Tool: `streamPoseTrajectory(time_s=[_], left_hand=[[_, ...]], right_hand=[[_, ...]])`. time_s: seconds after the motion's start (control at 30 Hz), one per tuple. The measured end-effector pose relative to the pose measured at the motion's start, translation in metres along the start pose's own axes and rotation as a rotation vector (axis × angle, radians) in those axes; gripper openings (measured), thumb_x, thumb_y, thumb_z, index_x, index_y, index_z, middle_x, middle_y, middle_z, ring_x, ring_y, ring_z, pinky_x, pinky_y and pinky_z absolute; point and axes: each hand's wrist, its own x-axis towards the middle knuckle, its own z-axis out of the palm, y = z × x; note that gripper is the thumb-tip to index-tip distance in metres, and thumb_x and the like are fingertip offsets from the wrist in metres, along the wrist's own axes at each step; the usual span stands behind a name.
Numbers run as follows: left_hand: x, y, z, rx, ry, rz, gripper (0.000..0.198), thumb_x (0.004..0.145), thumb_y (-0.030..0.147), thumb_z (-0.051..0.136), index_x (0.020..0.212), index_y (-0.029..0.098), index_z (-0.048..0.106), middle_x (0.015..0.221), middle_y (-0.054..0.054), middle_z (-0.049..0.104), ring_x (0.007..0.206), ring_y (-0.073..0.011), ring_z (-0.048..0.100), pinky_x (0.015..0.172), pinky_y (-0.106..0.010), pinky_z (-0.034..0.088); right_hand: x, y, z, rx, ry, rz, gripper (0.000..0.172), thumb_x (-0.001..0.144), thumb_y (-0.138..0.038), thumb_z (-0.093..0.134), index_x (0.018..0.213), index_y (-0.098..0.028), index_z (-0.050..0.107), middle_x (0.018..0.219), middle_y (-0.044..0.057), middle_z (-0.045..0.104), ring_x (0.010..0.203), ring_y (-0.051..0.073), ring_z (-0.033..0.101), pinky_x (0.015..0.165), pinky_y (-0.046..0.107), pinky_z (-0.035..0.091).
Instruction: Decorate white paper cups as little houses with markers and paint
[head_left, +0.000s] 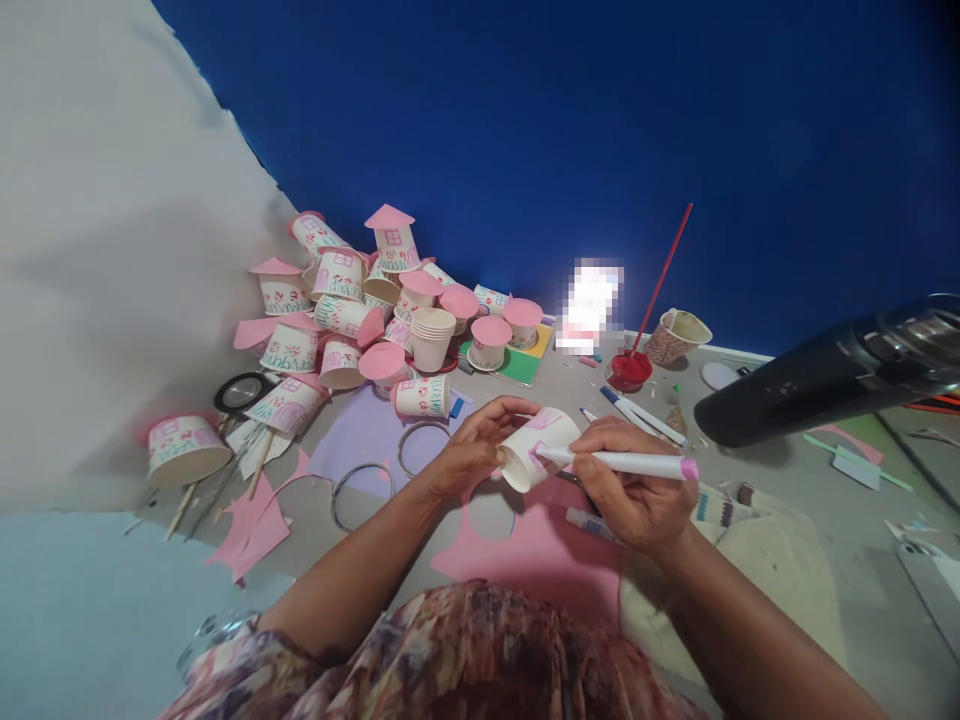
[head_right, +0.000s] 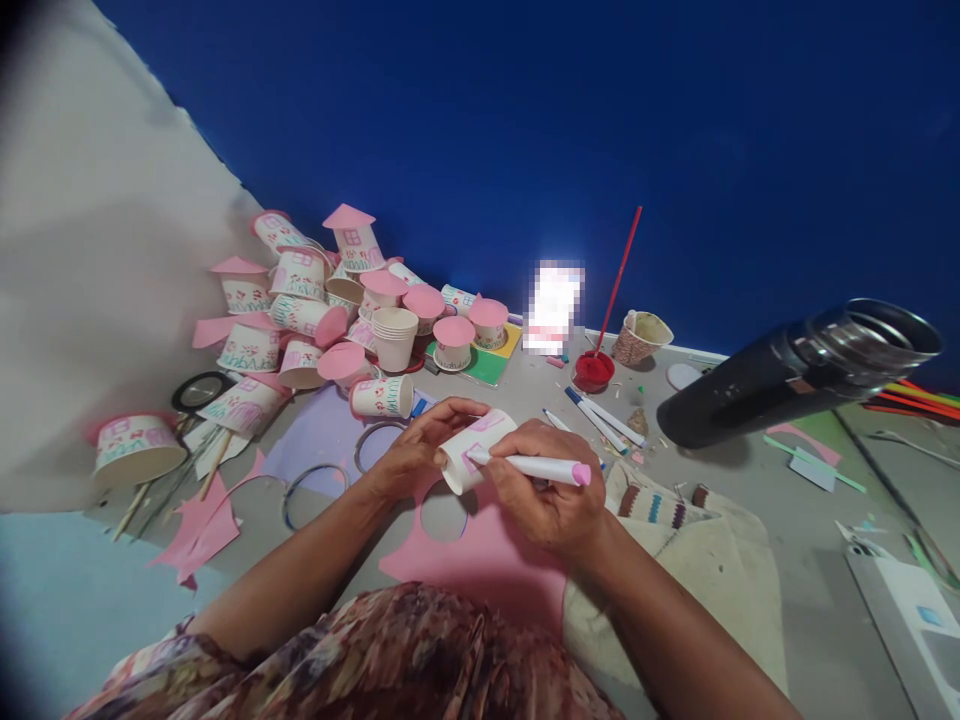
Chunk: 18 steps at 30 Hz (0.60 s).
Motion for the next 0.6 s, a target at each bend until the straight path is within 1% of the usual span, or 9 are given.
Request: streamPoseTrajectory(time_s=[0.17, 0.37, 0.53, 0.6], left_hand=[[-0.0001, -0.0004, -0.0006, 0.001, -0.001, 0.014, 0.065, 0.056, 0.024, 0.084, 0.120, 0.020, 0.077, 0.119, -0.011, 0.074, 0.107, -0.0278, 0.064, 0.085, -0.032, 0.049], [0.0007, -0.0016, -0.0027, 0.021, -0.013, 0.031, 0.064, 0.055, 0.020, 0.081, 0.119, 0.023, 0.077, 0.118, -0.009, 0.075, 0.104, -0.0261, 0.065, 0.085, -0.031, 0.049], [-0.0001, -0.0030, -0.0048, 0.052, -0.007, 0.045, 0.064, 0.058, 0.020, 0.080, 0.122, 0.023, 0.076, 0.119, -0.009, 0.075, 0.103, -0.0256, 0.066, 0.085, -0.032, 0.049], [-0.0006, -0.0032, -0.0049, 0.064, 0.002, 0.047, 0.065, 0.058, 0.020, 0.079, 0.123, 0.022, 0.076, 0.120, -0.009, 0.074, 0.104, -0.0258, 0.066, 0.085, -0.032, 0.049]], right_hand=[[0.0004, 0.0011, -0.0002, -0.024, -0.023, -0.017, 0.017, 0.090, -0.007, 0.063, 0.090, -0.022, 0.069, 0.071, 0.000, 0.075, 0.058, 0.016, 0.067, 0.056, 0.028, 0.053], [-0.0031, 0.0035, -0.0018, -0.033, -0.021, 0.051, 0.016, 0.092, -0.008, 0.063, 0.087, -0.023, 0.069, 0.070, 0.000, 0.072, 0.058, 0.015, 0.065, 0.056, 0.028, 0.051], [-0.0030, 0.0026, -0.0006, -0.017, -0.030, 0.002, 0.016, 0.090, -0.007, 0.064, 0.089, -0.022, 0.069, 0.072, 0.001, 0.075, 0.058, 0.016, 0.067, 0.057, 0.029, 0.052], [-0.0025, 0.0027, -0.0007, -0.025, -0.041, 0.017, 0.017, 0.090, -0.007, 0.063, 0.087, -0.022, 0.068, 0.071, 0.000, 0.074, 0.058, 0.015, 0.066, 0.056, 0.028, 0.051]])
